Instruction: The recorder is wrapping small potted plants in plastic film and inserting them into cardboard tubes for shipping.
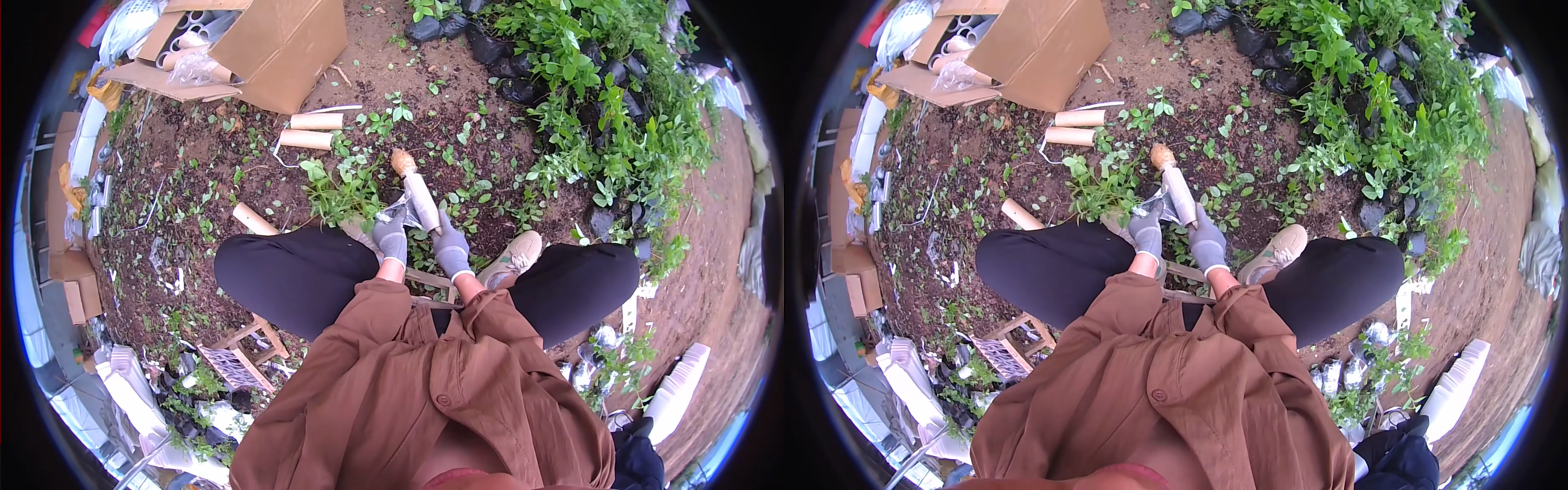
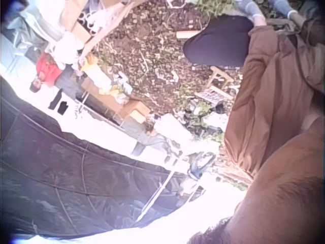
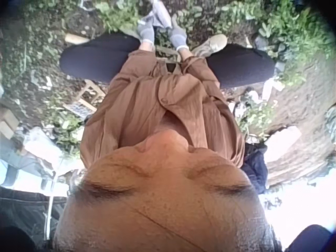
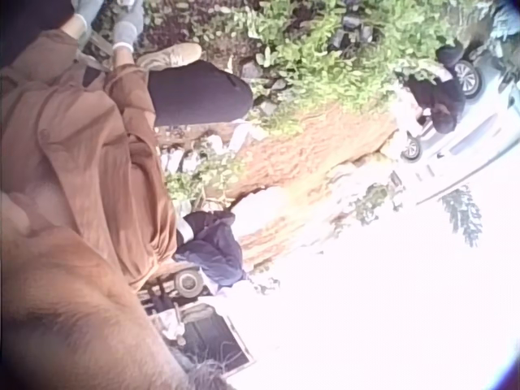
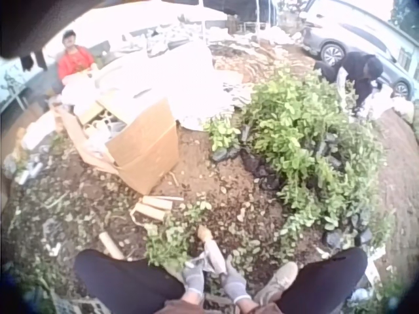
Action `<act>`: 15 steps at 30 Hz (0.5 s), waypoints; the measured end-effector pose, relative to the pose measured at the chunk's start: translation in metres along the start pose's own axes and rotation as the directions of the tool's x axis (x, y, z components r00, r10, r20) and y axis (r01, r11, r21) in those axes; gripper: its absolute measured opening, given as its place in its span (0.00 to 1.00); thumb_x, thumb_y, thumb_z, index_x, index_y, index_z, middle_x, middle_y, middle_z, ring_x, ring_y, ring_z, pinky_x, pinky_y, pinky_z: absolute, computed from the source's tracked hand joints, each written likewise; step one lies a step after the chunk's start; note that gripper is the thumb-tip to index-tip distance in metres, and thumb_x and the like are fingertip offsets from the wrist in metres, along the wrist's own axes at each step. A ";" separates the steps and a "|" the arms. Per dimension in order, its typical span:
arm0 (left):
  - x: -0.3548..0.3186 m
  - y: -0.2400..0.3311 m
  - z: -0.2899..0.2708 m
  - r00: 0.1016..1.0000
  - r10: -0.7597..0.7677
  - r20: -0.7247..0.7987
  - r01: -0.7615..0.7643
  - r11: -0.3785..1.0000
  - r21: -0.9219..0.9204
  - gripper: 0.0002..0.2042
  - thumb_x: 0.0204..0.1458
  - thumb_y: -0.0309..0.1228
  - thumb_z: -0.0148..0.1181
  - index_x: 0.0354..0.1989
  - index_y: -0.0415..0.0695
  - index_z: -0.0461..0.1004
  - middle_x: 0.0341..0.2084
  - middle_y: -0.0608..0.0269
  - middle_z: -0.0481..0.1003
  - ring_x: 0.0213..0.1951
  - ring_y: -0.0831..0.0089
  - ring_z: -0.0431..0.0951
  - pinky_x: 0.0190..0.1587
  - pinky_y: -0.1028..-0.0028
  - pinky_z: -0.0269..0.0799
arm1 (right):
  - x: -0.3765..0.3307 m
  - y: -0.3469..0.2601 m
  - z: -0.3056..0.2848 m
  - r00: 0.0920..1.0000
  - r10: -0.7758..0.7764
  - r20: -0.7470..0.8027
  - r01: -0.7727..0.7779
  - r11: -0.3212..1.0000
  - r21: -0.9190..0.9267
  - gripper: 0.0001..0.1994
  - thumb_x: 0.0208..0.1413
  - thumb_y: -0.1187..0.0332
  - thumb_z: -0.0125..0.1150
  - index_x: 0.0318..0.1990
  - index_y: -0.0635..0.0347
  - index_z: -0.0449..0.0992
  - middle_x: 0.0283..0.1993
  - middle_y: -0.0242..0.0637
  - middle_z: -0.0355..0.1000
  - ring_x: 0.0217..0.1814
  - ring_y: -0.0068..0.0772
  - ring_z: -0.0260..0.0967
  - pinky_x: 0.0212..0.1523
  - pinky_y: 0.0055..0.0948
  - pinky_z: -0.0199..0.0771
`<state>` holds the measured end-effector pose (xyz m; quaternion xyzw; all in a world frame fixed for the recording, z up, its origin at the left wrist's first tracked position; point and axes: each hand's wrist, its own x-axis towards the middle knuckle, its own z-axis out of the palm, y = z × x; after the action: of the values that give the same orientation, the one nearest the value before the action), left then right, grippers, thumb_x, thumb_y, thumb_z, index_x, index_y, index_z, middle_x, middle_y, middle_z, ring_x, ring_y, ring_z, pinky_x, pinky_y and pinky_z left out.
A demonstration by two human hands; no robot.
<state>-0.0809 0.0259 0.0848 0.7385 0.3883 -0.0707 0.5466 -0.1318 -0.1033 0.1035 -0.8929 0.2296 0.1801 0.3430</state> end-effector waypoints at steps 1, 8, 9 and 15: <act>0.001 -0.002 -0.002 0.999 0.024 0.035 -0.021 0.996 -0.089 0.26 0.39 0.39 0.74 0.41 0.33 0.73 0.37 0.59 0.77 0.34 0.69 0.74 0.44 0.72 0.68 | 0.001 0.001 0.002 0.999 0.035 0.005 -0.035 0.998 0.043 0.28 0.55 0.59 0.56 0.64 0.41 0.60 0.39 0.55 0.74 0.41 0.58 0.73 0.41 0.48 0.71; 0.017 -0.007 -0.016 0.774 -0.501 0.386 0.614 0.743 -0.267 0.28 0.40 0.44 0.74 0.50 0.49 0.70 0.46 0.63 0.72 0.52 0.64 0.68 0.54 0.58 0.66 | 0.007 0.012 0.012 0.996 0.087 0.011 -0.088 0.985 0.148 0.27 0.55 0.58 0.54 0.64 0.43 0.61 0.42 0.55 0.74 0.42 0.58 0.72 0.42 0.48 0.70; 0.021 -0.009 -0.017 0.745 -0.491 0.452 0.622 0.756 -0.204 0.29 0.41 0.43 0.73 0.51 0.49 0.69 0.49 0.63 0.70 0.54 0.60 0.66 0.55 0.58 0.66 | 0.008 0.014 0.012 0.994 0.106 0.037 -0.109 0.985 0.131 0.27 0.56 0.58 0.52 0.65 0.42 0.60 0.41 0.56 0.74 0.41 0.59 0.72 0.42 0.48 0.69; 0.047 -0.039 -0.004 0.643 -0.335 0.689 0.357 0.927 0.117 0.28 0.46 0.47 0.66 0.56 0.51 0.69 0.57 0.62 0.66 0.61 0.62 0.61 0.53 0.58 0.70 | 0.014 0.024 0.007 0.984 0.157 0.087 -0.160 0.987 0.027 0.28 0.57 0.56 0.53 0.66 0.35 0.57 0.40 0.54 0.75 0.41 0.56 0.73 0.41 0.47 0.70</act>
<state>-0.0750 0.0570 0.0322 0.5604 0.2880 -0.4410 0.6392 -0.1346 -0.1186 0.0795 -0.8573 0.2884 0.2405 0.3522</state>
